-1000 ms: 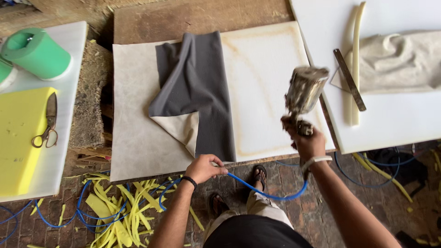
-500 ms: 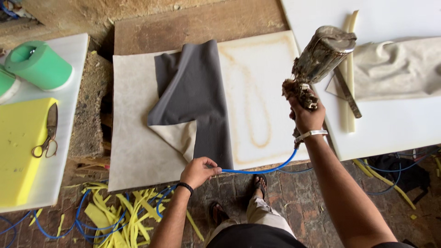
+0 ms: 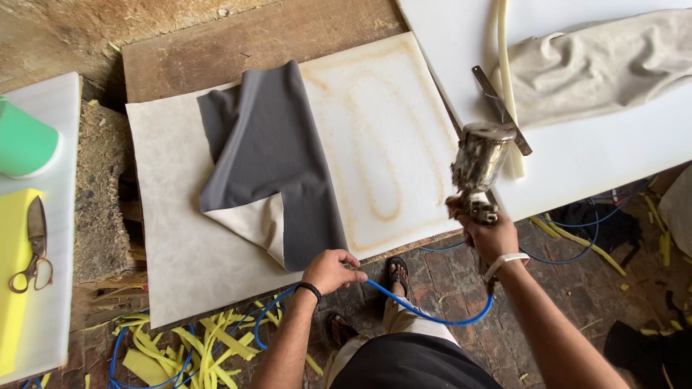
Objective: The person lays a beige fabric over a white foam board, trims the edges with a knife, sprays adhesive onto the foam, and adheres the fabric to the board. The person repeats the process with a second piece of fabric and foam.
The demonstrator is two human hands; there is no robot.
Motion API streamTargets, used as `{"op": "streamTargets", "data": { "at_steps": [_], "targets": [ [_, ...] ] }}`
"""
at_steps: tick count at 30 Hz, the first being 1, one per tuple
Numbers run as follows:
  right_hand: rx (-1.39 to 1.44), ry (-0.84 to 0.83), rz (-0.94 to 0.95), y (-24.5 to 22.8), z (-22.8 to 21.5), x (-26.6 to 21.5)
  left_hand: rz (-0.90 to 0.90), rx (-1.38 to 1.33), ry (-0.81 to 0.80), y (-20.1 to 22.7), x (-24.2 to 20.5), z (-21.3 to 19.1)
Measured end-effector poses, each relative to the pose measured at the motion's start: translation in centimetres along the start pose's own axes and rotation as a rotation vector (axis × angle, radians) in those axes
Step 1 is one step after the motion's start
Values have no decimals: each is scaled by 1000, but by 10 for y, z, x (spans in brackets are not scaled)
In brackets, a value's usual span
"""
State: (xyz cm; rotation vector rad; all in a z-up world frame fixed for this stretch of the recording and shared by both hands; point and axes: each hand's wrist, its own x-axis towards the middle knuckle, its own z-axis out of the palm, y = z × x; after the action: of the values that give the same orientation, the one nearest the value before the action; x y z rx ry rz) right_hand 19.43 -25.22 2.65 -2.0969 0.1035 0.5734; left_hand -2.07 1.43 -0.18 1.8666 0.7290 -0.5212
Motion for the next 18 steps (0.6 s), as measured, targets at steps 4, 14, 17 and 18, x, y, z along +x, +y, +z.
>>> {"op": "streamTargets", "data": {
  "at_steps": [4, 14, 17, 18],
  "targets": [
    [163, -74, -30, -3, 8, 18, -4, 35, 23, -2, 1, -6],
    [466, 137, -494, -92, 18, 101, -6, -10, 243, -9, 4, -18],
    [462, 213, -483, -86, 10, 93, 5, -3, 243, -1, 6, -10],
    [442, 242, -457, -76, 5, 86, 16, 15, 226, 1, 6, -6]
  ]
}}
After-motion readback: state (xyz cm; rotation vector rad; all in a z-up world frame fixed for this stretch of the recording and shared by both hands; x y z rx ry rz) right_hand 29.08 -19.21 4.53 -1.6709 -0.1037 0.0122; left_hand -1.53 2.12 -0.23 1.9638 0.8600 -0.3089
